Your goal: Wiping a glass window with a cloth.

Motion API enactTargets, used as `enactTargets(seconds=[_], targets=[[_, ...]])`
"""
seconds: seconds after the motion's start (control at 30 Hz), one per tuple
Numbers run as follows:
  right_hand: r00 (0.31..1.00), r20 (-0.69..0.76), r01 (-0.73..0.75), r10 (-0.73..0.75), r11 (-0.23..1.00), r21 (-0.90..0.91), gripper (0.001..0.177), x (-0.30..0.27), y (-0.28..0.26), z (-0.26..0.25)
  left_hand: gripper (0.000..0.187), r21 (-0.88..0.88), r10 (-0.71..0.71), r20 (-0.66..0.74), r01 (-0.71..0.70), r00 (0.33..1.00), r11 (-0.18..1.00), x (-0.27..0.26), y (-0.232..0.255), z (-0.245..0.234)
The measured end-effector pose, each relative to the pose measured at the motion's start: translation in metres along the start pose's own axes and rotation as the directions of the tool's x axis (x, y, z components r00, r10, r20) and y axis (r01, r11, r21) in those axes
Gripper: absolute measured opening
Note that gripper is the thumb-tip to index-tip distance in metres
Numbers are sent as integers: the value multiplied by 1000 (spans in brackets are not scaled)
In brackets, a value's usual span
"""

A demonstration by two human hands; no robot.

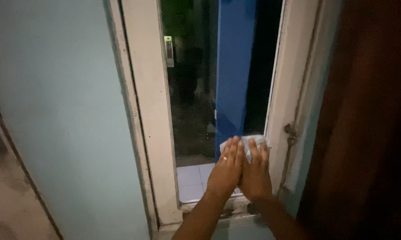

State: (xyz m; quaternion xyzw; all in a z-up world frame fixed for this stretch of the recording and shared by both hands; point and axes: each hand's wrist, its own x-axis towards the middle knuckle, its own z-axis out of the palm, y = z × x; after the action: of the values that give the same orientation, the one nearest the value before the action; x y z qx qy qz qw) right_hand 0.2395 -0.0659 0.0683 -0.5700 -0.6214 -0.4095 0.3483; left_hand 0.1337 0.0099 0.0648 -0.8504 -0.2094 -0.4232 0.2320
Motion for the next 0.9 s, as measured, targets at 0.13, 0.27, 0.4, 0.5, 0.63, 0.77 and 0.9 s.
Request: enactTargets(seconds=[0.13,0.27,0.4,0.5,0.63,0.77,0.9], targets=[[1000,-4,-25,25,999,-44,78,-51,-2,20,74,-35,-4,143,9,990,999,-40,12,4],[990,69,126,-125,992,-17,74,-92,-8,26,78,-133,-32,323,79,946,988,-78,20,15],[964,265,35,-26,999,-28,75,-97,-13,19,83,-238,-57,382,158,922,958,-98,17,29],[708,701,55,89,982,-180,88,-40,-4,-4,84,-55,-7,277,23,961,998,-76,5,18],[982,187,16,-26,998,60,66,53,27,-22,82,-6,36,81,-35,996,999,38,-21,-48],[998,45,47,-46,998,-28,74,177,38,-81,70,27,-42,-21,43,999,999,147,-38,-120],[998,58,-39,34,996,75,86,236,33,-122,65,-8,-87,-127,87,988,996,201,-42,-163]])
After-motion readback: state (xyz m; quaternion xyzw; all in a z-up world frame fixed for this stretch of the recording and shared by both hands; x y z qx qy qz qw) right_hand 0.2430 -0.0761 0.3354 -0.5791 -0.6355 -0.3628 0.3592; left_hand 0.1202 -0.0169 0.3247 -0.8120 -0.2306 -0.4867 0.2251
